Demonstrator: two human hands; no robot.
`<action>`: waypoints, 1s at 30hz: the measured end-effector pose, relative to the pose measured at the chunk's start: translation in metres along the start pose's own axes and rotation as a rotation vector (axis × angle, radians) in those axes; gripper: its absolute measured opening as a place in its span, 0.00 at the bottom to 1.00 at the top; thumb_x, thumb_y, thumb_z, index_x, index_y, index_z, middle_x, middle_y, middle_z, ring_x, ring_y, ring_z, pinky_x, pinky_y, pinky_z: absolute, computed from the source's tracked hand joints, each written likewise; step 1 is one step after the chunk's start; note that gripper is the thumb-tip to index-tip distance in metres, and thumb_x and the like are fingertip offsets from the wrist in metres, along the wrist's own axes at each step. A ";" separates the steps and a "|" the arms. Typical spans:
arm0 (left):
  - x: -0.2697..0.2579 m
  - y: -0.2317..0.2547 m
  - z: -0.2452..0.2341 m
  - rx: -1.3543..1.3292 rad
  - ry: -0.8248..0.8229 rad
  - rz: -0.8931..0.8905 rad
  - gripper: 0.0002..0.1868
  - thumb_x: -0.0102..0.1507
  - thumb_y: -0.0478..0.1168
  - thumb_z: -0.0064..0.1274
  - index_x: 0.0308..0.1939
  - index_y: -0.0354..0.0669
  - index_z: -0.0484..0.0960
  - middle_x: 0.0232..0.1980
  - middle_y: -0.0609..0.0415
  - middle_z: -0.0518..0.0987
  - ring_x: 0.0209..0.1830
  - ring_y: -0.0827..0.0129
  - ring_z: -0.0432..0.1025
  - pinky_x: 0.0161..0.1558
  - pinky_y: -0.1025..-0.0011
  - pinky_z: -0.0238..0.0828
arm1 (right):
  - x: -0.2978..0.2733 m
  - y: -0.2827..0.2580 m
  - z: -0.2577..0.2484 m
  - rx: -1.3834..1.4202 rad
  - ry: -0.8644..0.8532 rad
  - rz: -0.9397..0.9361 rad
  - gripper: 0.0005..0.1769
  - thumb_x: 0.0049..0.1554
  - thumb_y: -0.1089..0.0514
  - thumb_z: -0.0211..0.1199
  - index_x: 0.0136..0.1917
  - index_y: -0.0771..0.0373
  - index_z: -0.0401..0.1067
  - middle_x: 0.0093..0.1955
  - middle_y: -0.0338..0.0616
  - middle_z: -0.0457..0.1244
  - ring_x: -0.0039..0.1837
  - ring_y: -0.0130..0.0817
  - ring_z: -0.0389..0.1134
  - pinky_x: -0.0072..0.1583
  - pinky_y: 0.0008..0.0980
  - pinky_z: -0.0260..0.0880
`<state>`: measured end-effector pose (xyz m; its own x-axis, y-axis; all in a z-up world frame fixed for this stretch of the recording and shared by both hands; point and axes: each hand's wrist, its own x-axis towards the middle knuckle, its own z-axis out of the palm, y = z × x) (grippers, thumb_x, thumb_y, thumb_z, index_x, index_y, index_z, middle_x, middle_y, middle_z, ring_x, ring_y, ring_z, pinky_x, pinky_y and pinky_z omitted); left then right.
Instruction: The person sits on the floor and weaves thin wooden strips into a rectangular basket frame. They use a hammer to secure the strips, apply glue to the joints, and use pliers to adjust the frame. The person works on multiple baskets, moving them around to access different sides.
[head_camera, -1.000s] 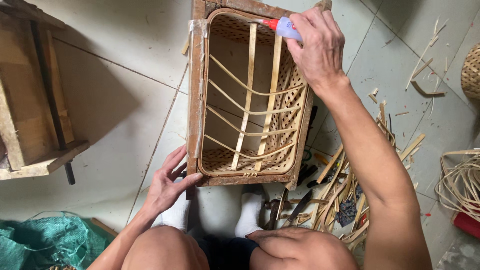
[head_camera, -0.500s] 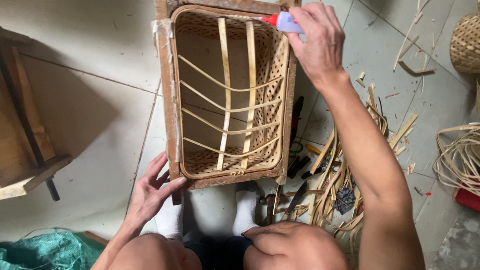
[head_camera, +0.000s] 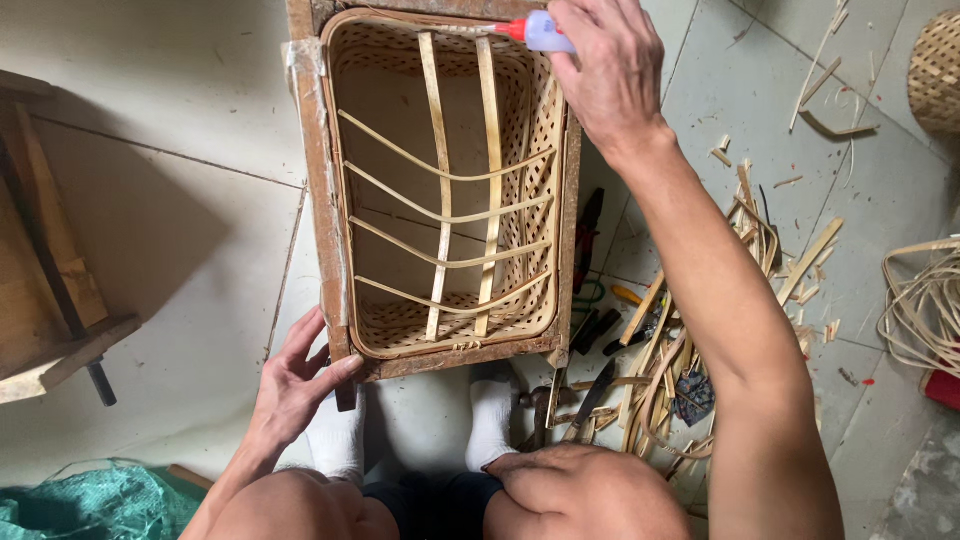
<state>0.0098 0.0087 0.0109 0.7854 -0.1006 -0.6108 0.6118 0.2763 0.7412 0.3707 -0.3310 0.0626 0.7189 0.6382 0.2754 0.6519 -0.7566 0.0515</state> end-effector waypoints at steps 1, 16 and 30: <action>0.000 0.001 0.000 0.002 -0.003 0.005 0.42 0.55 0.34 0.64 0.73 0.39 0.65 0.81 0.49 0.57 0.77 0.62 0.58 0.68 0.56 0.62 | 0.001 0.001 0.003 -0.027 -0.003 -0.019 0.15 0.57 0.65 0.74 0.57 0.61 0.78 0.57 0.42 0.70 0.59 0.37 0.70 0.60 0.38 0.72; -0.002 0.011 0.002 -0.022 -0.005 0.017 0.40 0.56 0.29 0.60 0.73 0.37 0.67 0.80 0.50 0.59 0.77 0.63 0.58 0.69 0.59 0.68 | -0.106 -0.041 -0.055 1.295 -0.154 0.946 0.22 0.60 0.49 0.67 0.57 0.70 0.69 0.46 0.47 0.69 0.42 0.29 0.74 0.45 0.30 0.82; -0.005 0.018 0.004 -0.017 -0.007 -0.022 0.39 0.56 0.29 0.59 0.73 0.38 0.67 0.80 0.50 0.60 0.78 0.63 0.58 0.66 0.59 0.70 | -0.121 -0.052 -0.029 1.321 -0.133 1.055 0.20 0.58 0.42 0.67 0.45 0.62 0.71 0.35 0.38 0.66 0.30 0.19 0.64 0.34 0.20 0.67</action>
<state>0.0171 0.0100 0.0285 0.7722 -0.1137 -0.6252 0.6276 0.2898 0.7225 0.2424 -0.3730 0.0541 0.9088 0.0298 -0.4162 -0.3969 -0.2460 -0.8843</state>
